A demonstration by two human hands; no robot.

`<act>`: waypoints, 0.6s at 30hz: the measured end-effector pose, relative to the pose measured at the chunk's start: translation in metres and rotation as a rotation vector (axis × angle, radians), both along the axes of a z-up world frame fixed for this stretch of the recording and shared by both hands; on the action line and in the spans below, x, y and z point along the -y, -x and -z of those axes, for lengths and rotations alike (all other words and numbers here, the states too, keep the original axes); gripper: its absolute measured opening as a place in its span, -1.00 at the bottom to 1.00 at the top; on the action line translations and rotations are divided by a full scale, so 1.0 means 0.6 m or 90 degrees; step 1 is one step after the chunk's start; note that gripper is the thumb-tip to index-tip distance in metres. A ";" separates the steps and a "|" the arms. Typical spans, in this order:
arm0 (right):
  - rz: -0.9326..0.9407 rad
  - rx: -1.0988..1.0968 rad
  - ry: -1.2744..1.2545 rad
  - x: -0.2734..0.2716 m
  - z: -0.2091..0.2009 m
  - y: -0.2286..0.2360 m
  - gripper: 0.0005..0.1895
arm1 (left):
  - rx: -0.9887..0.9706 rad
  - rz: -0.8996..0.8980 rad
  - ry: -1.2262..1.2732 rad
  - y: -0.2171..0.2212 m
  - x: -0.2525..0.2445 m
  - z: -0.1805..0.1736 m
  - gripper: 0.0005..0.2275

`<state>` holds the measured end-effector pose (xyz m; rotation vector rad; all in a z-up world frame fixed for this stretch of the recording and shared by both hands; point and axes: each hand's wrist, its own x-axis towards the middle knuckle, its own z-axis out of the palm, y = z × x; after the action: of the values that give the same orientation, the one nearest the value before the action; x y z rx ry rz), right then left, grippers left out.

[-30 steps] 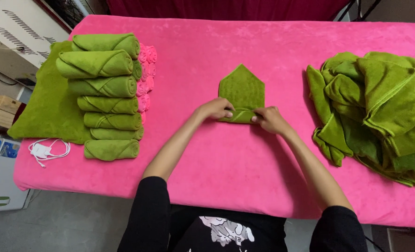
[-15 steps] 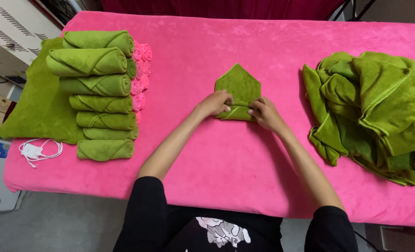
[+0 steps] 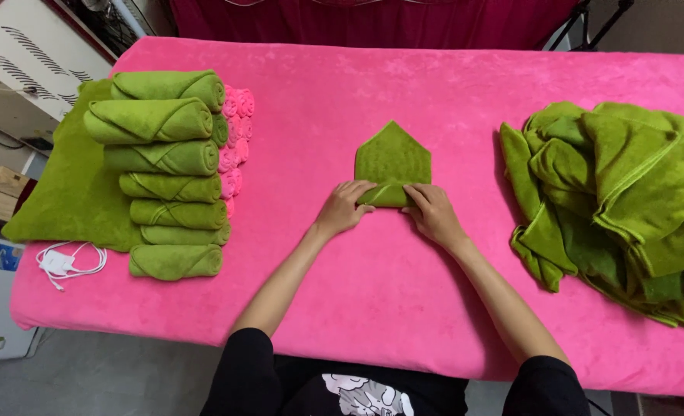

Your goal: Folding and rolling green towels into decorative pointed shapes on a pink massage table.

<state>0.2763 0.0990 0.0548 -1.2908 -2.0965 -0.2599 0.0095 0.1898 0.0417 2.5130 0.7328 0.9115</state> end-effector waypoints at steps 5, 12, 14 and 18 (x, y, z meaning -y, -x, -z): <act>-0.028 -0.089 0.154 -0.021 -0.011 -0.023 -0.56 | 0.002 -0.024 0.180 0.008 -0.029 -0.020 -0.55; 0.011 -0.311 0.542 -0.048 -0.114 -0.021 -0.60 | -0.014 -0.051 0.457 -0.009 -0.074 -0.051 -0.61; 0.019 -0.307 0.558 -0.068 -0.099 -0.039 -0.60 | -0.015 -0.053 0.470 -0.016 -0.082 -0.057 -0.62; 0.029 -0.249 0.589 -0.095 -0.086 -0.053 -0.57 | 0.048 -0.063 0.520 -0.020 -0.081 -0.057 -0.45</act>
<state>0.3080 0.1563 0.1067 -1.6980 -1.8667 0.9786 0.0217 0.2384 0.0761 1.7263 0.9672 0.5624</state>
